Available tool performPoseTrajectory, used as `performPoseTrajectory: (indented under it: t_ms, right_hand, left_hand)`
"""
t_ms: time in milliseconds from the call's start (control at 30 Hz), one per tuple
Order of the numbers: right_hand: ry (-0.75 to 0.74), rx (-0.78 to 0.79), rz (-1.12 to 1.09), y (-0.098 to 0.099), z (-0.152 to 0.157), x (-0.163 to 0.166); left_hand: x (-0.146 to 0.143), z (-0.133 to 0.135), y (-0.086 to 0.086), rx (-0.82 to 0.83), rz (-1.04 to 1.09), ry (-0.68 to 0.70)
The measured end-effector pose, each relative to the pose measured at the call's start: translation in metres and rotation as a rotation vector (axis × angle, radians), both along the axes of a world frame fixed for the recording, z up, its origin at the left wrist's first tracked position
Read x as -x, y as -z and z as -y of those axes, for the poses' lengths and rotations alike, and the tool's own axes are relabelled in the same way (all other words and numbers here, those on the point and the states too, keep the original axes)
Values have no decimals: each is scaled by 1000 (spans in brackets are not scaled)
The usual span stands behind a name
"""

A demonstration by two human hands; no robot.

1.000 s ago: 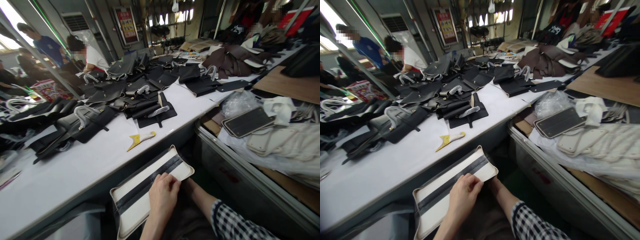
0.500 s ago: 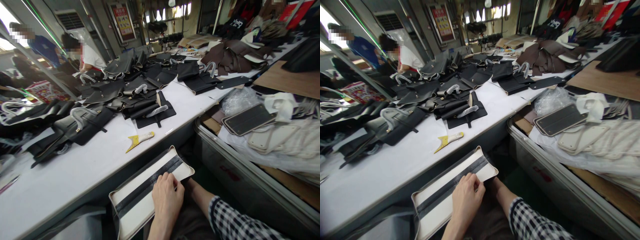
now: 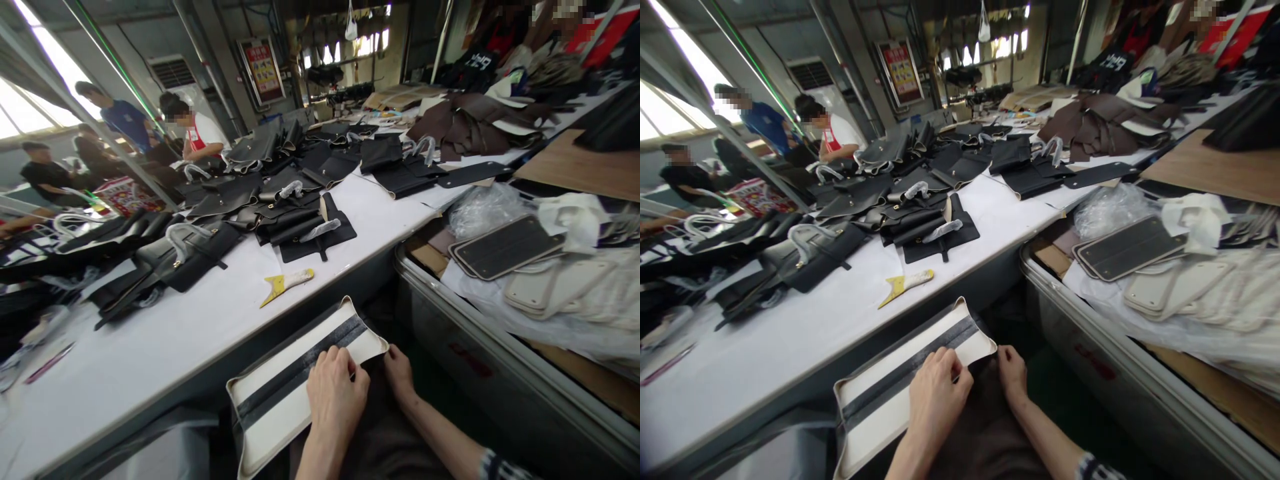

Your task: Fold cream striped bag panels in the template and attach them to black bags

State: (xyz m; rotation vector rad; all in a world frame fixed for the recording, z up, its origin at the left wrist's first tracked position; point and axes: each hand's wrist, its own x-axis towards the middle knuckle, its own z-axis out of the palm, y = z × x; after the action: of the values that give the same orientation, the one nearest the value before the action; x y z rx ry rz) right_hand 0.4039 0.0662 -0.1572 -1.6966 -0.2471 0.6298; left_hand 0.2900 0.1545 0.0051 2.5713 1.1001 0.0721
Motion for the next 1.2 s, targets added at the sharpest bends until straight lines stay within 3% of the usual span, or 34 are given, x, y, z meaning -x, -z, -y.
performPoseTrajectory:
  t_ms: [100, 200, 267, 367, 633, 900, 1200]
  right_hand:
    - [-25, -50, 205, -19, 34, 12]
    - [-240, -155, 682, -49, 60, 28]
    - [-355, -169, 1000, -69, 62, 32]
    - [-385, -121, 1214, -88, 49, 31]
    - [-436, 29, 1326, -87, 37, 30]
    - [-448, 71, 1347, -80, 34, 32]
    - [-441, 85, 1347, -85, 30, 36]
  left_hand:
    - [0, 1, 2, 4, 18, -3]
    - [1, 1, 2, 2, 23, -2]
    - [2, 1, 2, -7, 23, 3]
    - [3, 1, 1, -4, 20, 8]
    - [2, 0, 2, 17, 16, 6]
    - [5, 2, 1, 22, 16, 19]
    - [44, 4, -17, 68, 75, -23]
